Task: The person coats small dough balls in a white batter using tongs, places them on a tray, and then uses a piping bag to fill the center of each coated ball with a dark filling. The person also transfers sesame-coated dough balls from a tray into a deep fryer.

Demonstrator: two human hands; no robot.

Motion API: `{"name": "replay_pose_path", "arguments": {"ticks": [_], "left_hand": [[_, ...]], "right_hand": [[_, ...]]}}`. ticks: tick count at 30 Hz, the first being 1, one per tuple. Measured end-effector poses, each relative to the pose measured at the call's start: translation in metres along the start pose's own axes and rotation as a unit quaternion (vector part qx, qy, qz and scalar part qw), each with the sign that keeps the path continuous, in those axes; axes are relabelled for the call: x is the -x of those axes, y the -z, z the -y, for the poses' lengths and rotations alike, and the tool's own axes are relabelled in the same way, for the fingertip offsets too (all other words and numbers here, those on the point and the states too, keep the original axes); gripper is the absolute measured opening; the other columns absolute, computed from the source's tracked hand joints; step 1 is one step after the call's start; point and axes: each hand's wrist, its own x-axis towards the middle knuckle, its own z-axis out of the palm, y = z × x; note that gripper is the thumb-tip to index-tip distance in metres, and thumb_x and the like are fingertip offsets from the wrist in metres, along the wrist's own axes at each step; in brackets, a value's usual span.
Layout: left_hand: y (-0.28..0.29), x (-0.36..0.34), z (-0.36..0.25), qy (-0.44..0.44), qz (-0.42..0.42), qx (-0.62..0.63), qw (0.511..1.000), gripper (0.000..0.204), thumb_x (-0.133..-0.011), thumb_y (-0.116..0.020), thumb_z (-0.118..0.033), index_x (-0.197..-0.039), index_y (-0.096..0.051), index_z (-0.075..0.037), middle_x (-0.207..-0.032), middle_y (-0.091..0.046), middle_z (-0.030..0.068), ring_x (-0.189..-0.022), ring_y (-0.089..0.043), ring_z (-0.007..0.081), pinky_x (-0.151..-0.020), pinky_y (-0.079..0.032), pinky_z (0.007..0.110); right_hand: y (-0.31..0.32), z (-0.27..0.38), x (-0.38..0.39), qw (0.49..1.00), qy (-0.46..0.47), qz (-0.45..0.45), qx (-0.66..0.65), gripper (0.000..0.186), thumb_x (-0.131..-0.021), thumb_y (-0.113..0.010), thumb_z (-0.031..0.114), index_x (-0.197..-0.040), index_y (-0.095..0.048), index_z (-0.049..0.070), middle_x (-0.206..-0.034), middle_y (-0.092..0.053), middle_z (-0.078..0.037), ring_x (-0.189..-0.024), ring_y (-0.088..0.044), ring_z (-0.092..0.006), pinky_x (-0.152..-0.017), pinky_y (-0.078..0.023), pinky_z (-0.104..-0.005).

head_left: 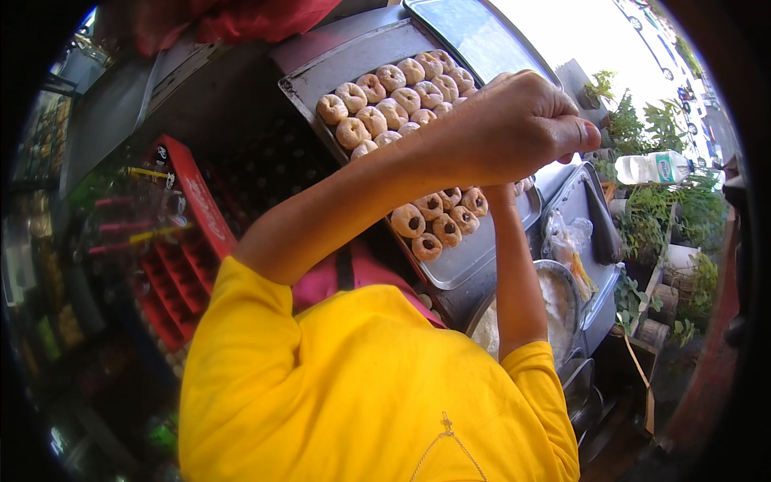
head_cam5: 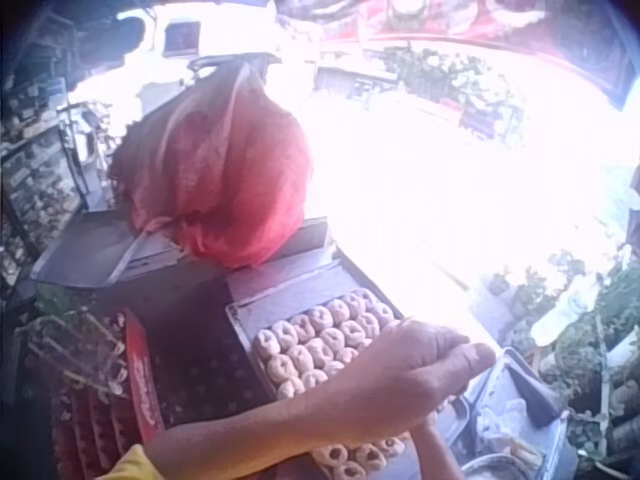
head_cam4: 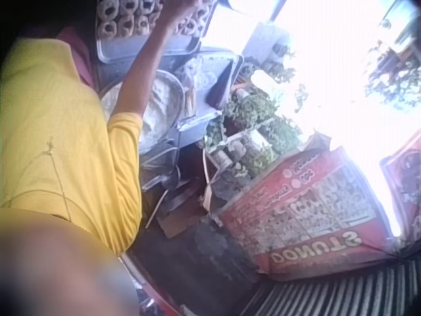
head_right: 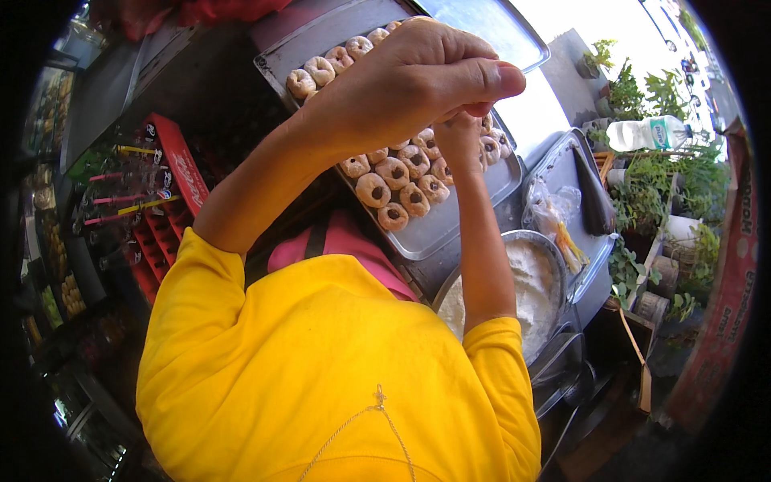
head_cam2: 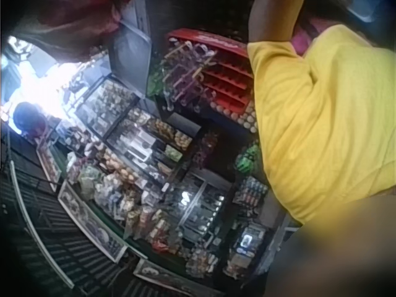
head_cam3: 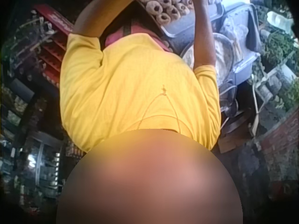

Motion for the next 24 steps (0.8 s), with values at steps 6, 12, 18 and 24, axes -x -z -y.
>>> {"name": "replay_pose_path", "arguments": {"ticks": [6, 12, 18, 24], "left_hand": [[0.010, 0.020, -0.010, 0.017, -0.013, 0.022, 1.000, 0.031, -0.082, -0.057, -0.027, -0.075, -0.065, 0.002, -0.061, -0.059, 0.0072, -0.054, -0.054, 0.0124, -0.051, -0.041, 0.027], [0.015, 0.038, 0.001, 0.073, 0.016, -0.067, 0.995, 0.029, -0.086, -0.056, -0.028, -0.082, -0.065, 0.000, -0.069, -0.060, 0.0042, -0.063, -0.054, 0.0074, -0.056, -0.041, 0.020], [-0.002, 0.048, 0.003, 0.059, 0.023, -0.079, 0.995, 0.036, -0.085, -0.053, -0.033, -0.083, -0.065, 0.001, -0.069, -0.062, 0.0095, -0.066, -0.060, 0.0162, -0.058, -0.045, 0.027], [-0.008, 0.044, -0.007, -0.001, 0.023, -0.134, 0.991, 0.037, -0.083, -0.054, -0.033, -0.086, -0.066, 0.001, -0.072, -0.063, 0.0123, -0.068, -0.062, 0.0192, -0.061, -0.047, 0.028]], "right_hand": [[0.003, 0.030, 0.016, 0.997, 0.073, -0.013, 0.007, 0.009, -0.071, -0.062, 0.006, -0.077, -0.061, -0.001, -0.071, -0.062, -0.017, -0.071, -0.062, -0.0299, -0.061, -0.047, -0.0355], [-0.014, 0.020, 0.025, 0.994, -0.036, 0.103, 0.011, 0.024, -0.074, -0.063, 0.009, -0.094, -0.053, 0.002, -0.088, -0.056, -0.014, -0.086, -0.054, -0.0272, -0.073, -0.043, -0.0339], [-0.018, 0.019, 0.033, 0.996, -0.018, 0.085, 0.016, 0.024, -0.073, -0.063, 0.009, -0.094, -0.054, 0.002, -0.088, -0.057, -0.014, -0.086, -0.055, -0.0272, -0.073, -0.043, -0.0340], [-0.015, 0.023, 0.035, 0.997, -0.016, 0.079, 0.018, 0.023, -0.073, -0.063, 0.009, -0.093, -0.054, 0.001, -0.088, -0.057, -0.014, -0.086, -0.055, -0.0272, -0.073, -0.043, -0.0341]]}}
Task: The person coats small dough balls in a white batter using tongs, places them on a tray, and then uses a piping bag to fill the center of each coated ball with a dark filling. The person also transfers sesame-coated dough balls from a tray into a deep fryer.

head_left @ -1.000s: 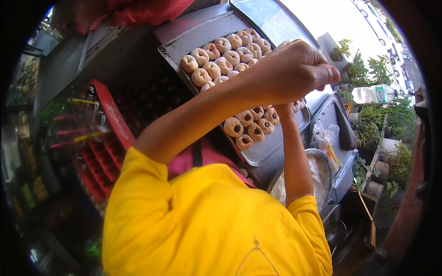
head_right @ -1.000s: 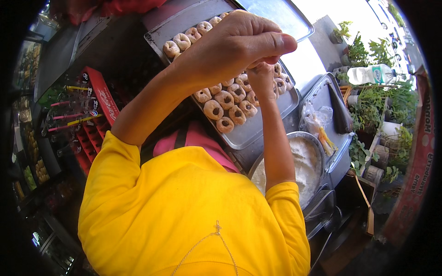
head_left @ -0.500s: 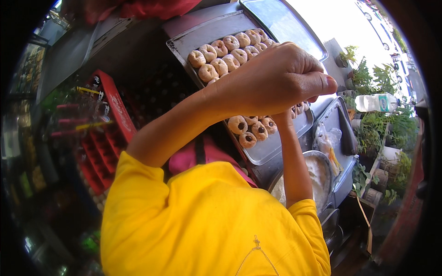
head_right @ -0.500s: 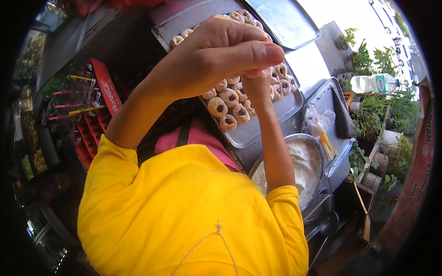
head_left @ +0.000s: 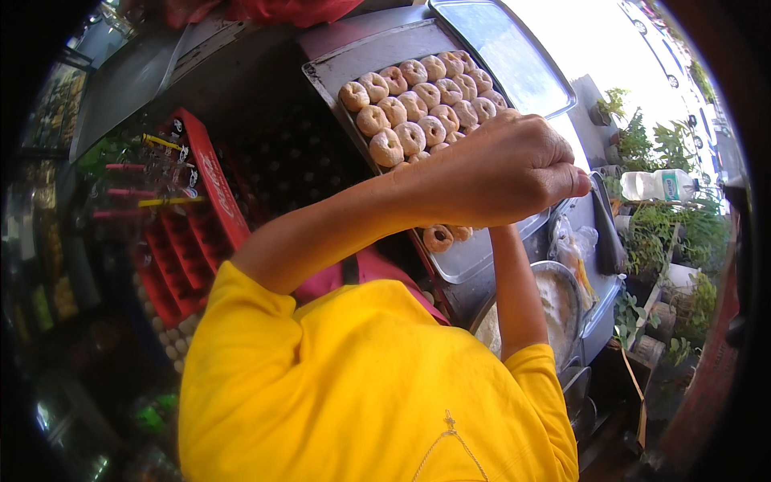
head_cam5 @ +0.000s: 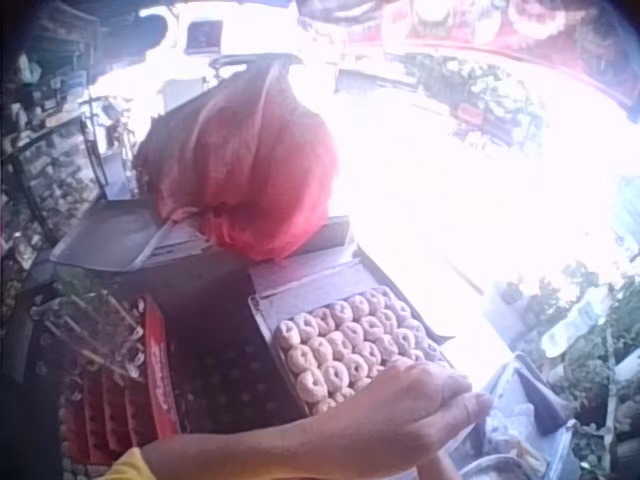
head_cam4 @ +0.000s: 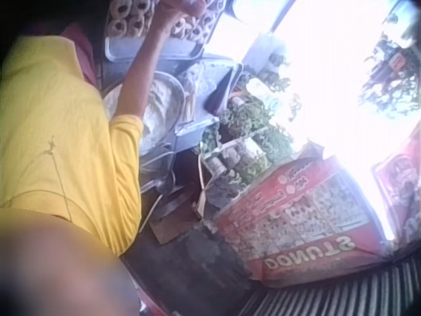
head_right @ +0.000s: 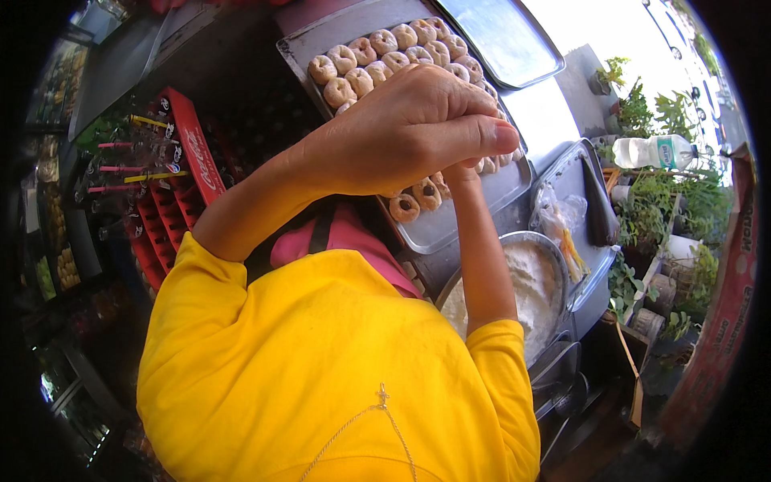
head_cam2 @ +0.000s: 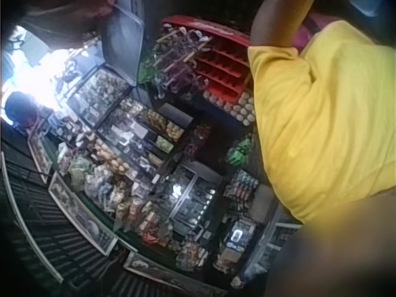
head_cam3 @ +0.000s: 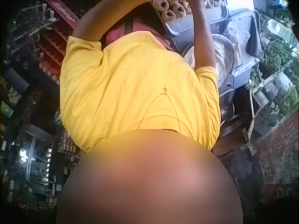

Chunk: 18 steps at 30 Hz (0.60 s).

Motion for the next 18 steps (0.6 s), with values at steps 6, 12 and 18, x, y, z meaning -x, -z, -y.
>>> {"name": "replay_pose_path", "arguments": {"ticks": [6, 12, 18], "left_hand": [[-0.0009, -0.0021, -0.0040, -0.020, 0.001, -0.033, 0.999, 0.037, -0.083, -0.053, -0.034, -0.087, -0.067, 0.000, -0.072, -0.064, 0.0126, -0.067, -0.062, 0.0199, -0.060, -0.047, 0.030], [-0.0016, -0.0004, -0.0072, 0.004, 0.005, -0.019, 1.000, 0.037, -0.083, -0.053, -0.035, -0.085, -0.067, 0.000, -0.070, -0.063, 0.0115, -0.066, -0.061, 0.0186, -0.060, -0.047, 0.029], [-0.0002, 0.0015, -0.0100, 0.001, 0.001, -0.021, 1.000, 0.036, -0.083, -0.055, -0.033, -0.084, -0.067, 0.000, -0.068, -0.062, 0.0110, -0.063, -0.060, 0.0172, -0.057, -0.045, 0.028]], "right_hand": [[0.0031, -0.0014, 0.0020, 1.000, 0.001, -0.005, 0.001, 0.023, -0.073, -0.063, 0.009, -0.093, -0.055, 0.001, -0.087, -0.057, -0.014, -0.086, -0.055, -0.0272, -0.073, -0.043, -0.0342], [0.0052, -0.0001, 0.0016, 1.000, 0.005, -0.008, 0.000, 0.022, -0.073, -0.063, 0.009, -0.092, -0.055, 0.001, -0.087, -0.058, -0.014, -0.085, -0.056, -0.0271, -0.073, -0.044, -0.0343], [0.0087, 0.0008, 0.0011, 1.000, 0.011, -0.014, -0.001, 0.022, -0.073, -0.063, 0.008, -0.092, -0.056, 0.001, -0.087, -0.058, -0.014, -0.085, -0.056, -0.0271, -0.072, -0.044, -0.0344]]}}
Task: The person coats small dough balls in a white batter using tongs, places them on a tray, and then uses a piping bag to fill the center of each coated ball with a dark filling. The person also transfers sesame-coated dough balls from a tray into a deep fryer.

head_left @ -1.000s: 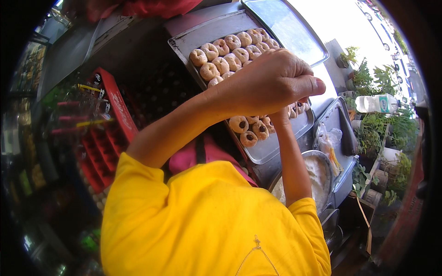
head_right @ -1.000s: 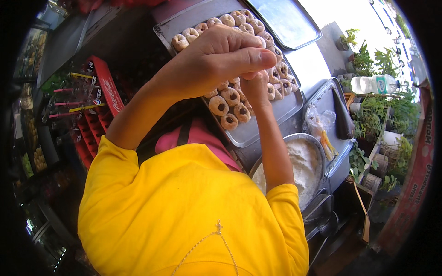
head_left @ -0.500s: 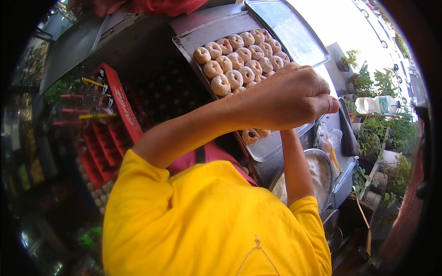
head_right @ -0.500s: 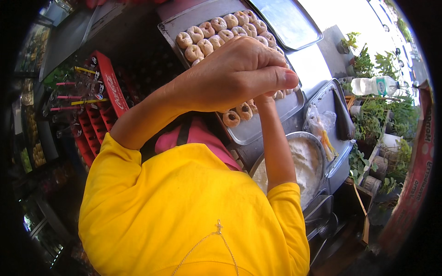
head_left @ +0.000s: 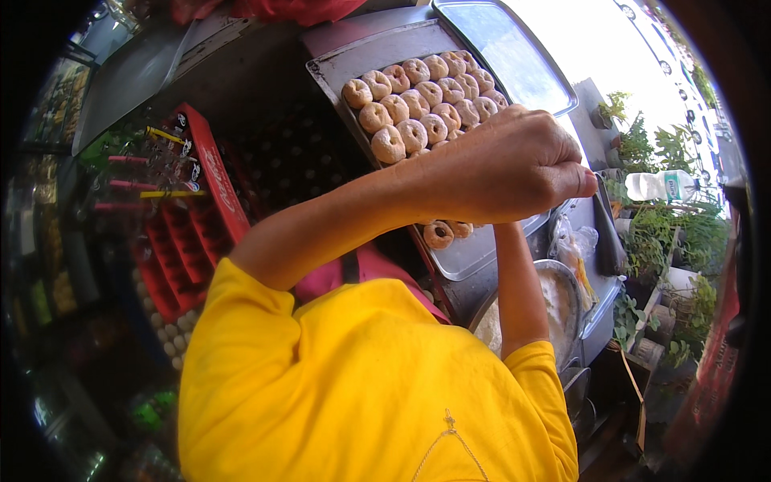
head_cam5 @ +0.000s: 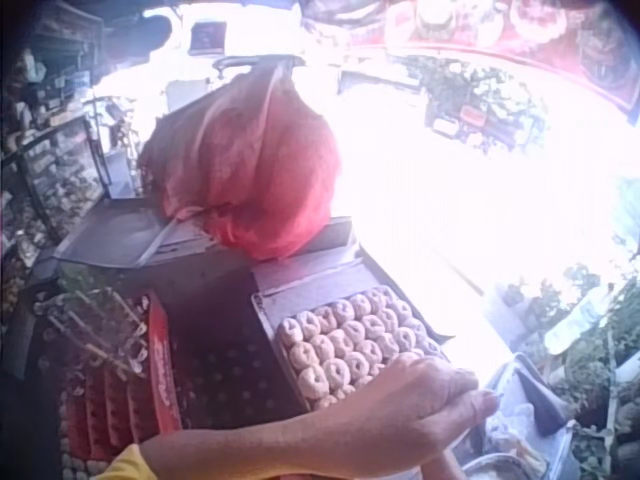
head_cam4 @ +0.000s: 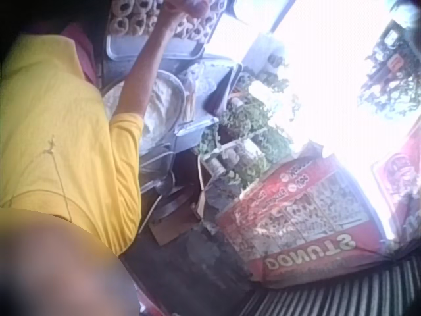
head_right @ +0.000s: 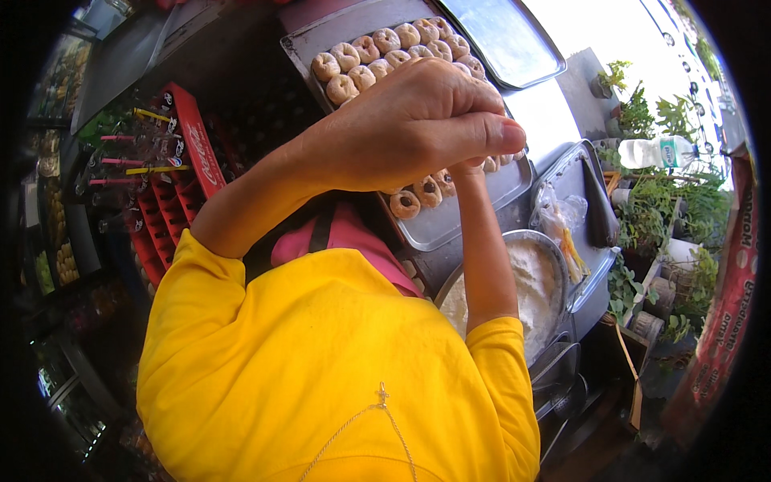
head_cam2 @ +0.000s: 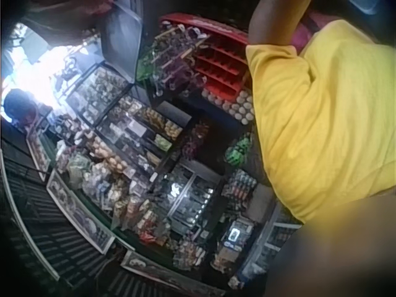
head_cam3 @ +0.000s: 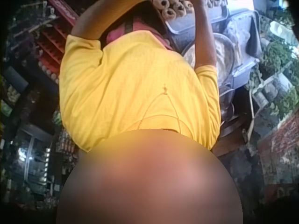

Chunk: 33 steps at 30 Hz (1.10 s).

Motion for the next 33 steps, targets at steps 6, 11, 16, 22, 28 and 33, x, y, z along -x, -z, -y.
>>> {"name": "replay_pose_path", "arguments": {"ticks": [6, 11, 16, 22, 28, 33], "left_hand": [[0.003, 0.001, -0.004, 0.006, 0.006, 0.014, 1.000, 0.035, -0.083, -0.056, -0.032, -0.084, -0.066, 0.002, -0.068, -0.061, 0.0105, -0.063, -0.058, 0.0160, -0.057, -0.044, 0.027], [0.013, 0.011, -0.006, 0.045, -0.006, 0.098, 0.994, 0.031, -0.085, -0.056, -0.027, -0.086, -0.064, 0.003, -0.068, -0.059, 0.0063, -0.066, -0.057, 0.0101, -0.057, -0.043, 0.022], [0.026, 0.024, 0.000, 0.065, -0.008, 0.113, 0.991, 0.027, -0.086, -0.057, -0.023, -0.085, -0.063, 0.003, -0.070, -0.059, 0.0040, -0.067, -0.055, 0.0069, -0.058, -0.042, 0.019], [0.020, 0.032, 0.010, 0.119, -0.010, 0.116, 0.986, 0.027, -0.086, -0.056, -0.023, -0.081, -0.063, 0.002, -0.070, -0.060, 0.0045, -0.065, -0.054, 0.0066, -0.058, -0.042, 0.019], [0.017, 0.029, 0.001, 0.049, -0.012, 0.028, 0.998, 0.032, -0.084, -0.056, -0.029, -0.084, -0.065, 0.002, -0.068, -0.061, 0.0089, -0.064, -0.058, 0.0118, -0.059, -0.043, 0.022], [0.017, 0.024, -0.007, 0.008, -0.020, -0.013, 1.000, 0.034, -0.084, -0.055, -0.030, -0.087, -0.065, 0.002, -0.069, -0.062, 0.0109, -0.065, -0.060, 0.0148, -0.060, -0.045, 0.026]], "right_hand": [[0.002, 0.002, -0.002, 1.000, 0.007, -0.003, -0.001, 0.021, -0.073, -0.064, 0.008, -0.091, -0.056, 0.001, -0.086, -0.058, -0.014, -0.085, -0.056, -0.0271, -0.072, -0.044, -0.0345], [0.000, 0.005, -0.002, 1.000, 0.015, 0.003, -0.003, 0.021, -0.072, -0.064, 0.008, -0.091, -0.056, 0.001, -0.086, -0.058, -0.014, -0.085, -0.057, -0.0271, -0.072, -0.044, -0.0346], [-0.009, 0.006, 0.002, 1.000, 0.017, 0.023, -0.007, 0.020, -0.072, -0.064, 0.008, -0.090, -0.057, 0.001, -0.086, -0.059, -0.014, -0.085, -0.057, -0.0271, -0.072, -0.044, -0.0347], [-0.019, 0.005, 0.007, 0.999, 0.016, 0.037, -0.002, 0.020, -0.072, -0.064, 0.008, -0.090, -0.057, 0.001, -0.086, -0.059, -0.014, -0.085, -0.057, -0.0271, -0.072, -0.044, -0.0348], [-0.018, 0.007, 0.006, 0.999, 0.018, 0.032, 0.002, 0.019, -0.072, -0.064, 0.008, -0.089, -0.058, 0.001, -0.085, -0.059, -0.014, -0.084, -0.058, -0.0271, -0.071, -0.044, -0.0350], [-0.014, 0.009, 0.001, 0.999, 0.023, 0.025, 0.006, 0.019, -0.072, -0.064, 0.008, -0.088, -0.058, 0.001, -0.085, -0.060, -0.014, -0.084, -0.058, -0.0271, -0.071, -0.045, -0.0351]]}}
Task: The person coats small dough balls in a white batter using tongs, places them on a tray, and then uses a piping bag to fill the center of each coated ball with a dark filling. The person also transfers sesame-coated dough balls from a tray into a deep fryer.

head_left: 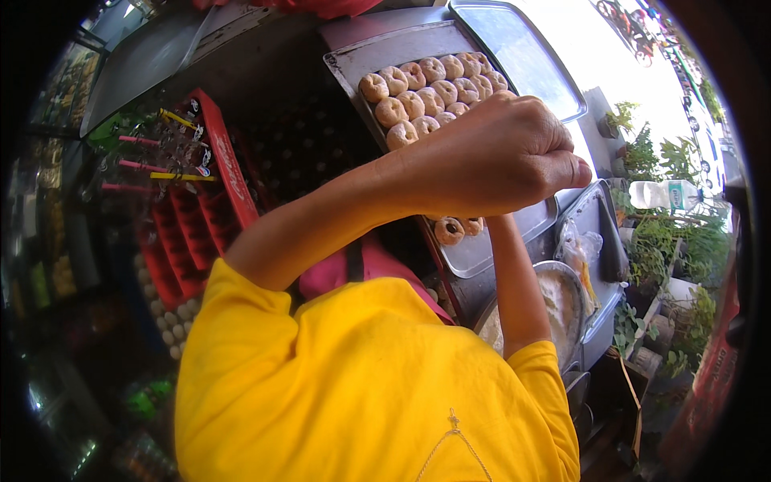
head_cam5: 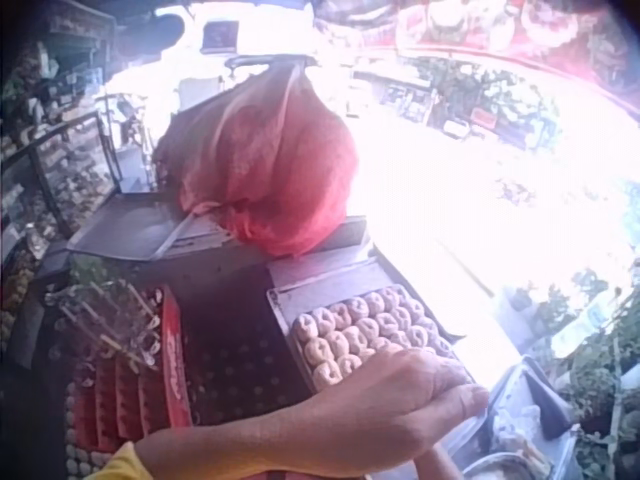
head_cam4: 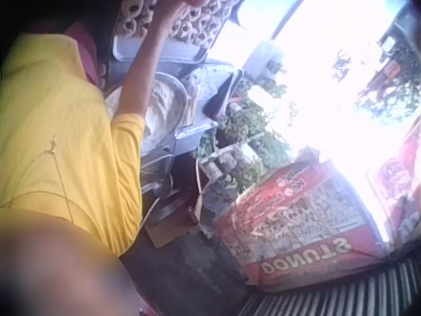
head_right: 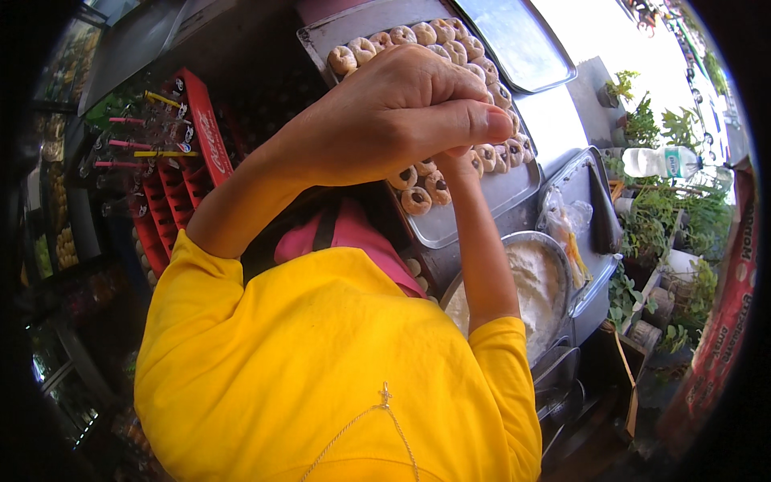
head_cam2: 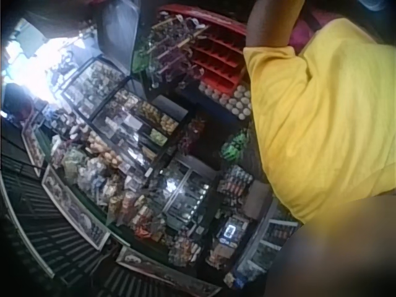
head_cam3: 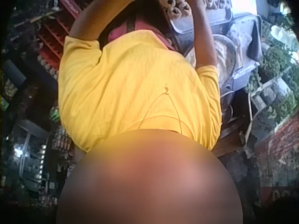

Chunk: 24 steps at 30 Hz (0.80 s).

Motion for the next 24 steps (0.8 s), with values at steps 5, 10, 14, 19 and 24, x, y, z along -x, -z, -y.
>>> {"name": "replay_pose_path", "arguments": {"ticks": [5, 10, 14, 19, 24], "left_hand": [[-0.002, -0.001, -0.002, -0.009, -0.001, -0.002, 1.000, 0.034, -0.083, -0.055, -0.030, -0.087, -0.066, 0.002, -0.069, -0.062, 0.0112, -0.065, -0.060, 0.0147, -0.060, -0.045, 0.026], [0.000, 0.002, -0.004, -0.004, -0.005, -0.003, 1.000, 0.033, -0.084, -0.055, -0.030, -0.087, -0.066, 0.002, -0.069, -0.062, 0.0105, -0.064, -0.059, 0.0135, -0.059, -0.044, 0.024], [0.005, 0.010, -0.008, 0.028, -0.025, 0.071, 0.997, 0.029, -0.083, -0.056, -0.026, -0.080, -0.065, 0.002, -0.063, -0.060, 0.0093, -0.058, -0.056, 0.0135, -0.053, -0.042, 0.025], [0.015, 0.028, -0.011, 0.036, -0.053, 0.108, 0.992, 0.032, -0.080, -0.057, -0.026, -0.068, -0.064, 0.003, -0.055, -0.057, 0.0126, -0.047, -0.054, 0.0177, -0.046, -0.039, 0.030], [0.019, 0.038, -0.006, 0.105, -0.002, 0.104, 0.989, 0.024, -0.086, -0.056, -0.022, -0.081, -0.063, 0.001, -0.067, -0.058, 0.0025, -0.062, -0.053, 0.0060, -0.057, -0.041, 0.018]], "right_hand": [[0.004, 0.001, -0.002, 1.000, 0.003, -0.008, 0.002, 0.019, -0.072, -0.064, 0.008, -0.088, -0.058, 0.001, -0.085, -0.060, -0.014, -0.084, -0.058, -0.0271, -0.071, -0.045, -0.0352], [0.006, 0.005, -0.001, 1.000, 0.008, -0.010, -0.002, 0.018, -0.072, -0.064, 0.008, -0.088, -0.059, 0.001, -0.085, -0.060, -0.014, -0.084, -0.058, -0.0271, -0.071, -0.045, -0.0353], [0.005, 0.010, 0.002, 1.000, 0.015, -0.007, -0.009, 0.018, -0.071, -0.064, 0.008, -0.087, -0.059, 0.001, -0.084, -0.060, -0.014, -0.084, -0.059, -0.0271, -0.071, -0.045, -0.0353], [-0.005, 0.012, 0.010, 0.999, 0.023, 0.016, -0.017, 0.017, -0.071, -0.064, 0.008, -0.087, -0.059, 0.001, -0.084, -0.061, -0.014, -0.084, -0.059, -0.0271, -0.071, -0.045, -0.0354], [-0.020, 0.012, 0.018, 0.999, 0.027, 0.043, -0.018, 0.017, -0.071, -0.064, 0.008, -0.086, -0.060, 0.001, -0.084, -0.061, -0.014, -0.083, -0.059, -0.0271, -0.070, -0.045, -0.0355]]}}
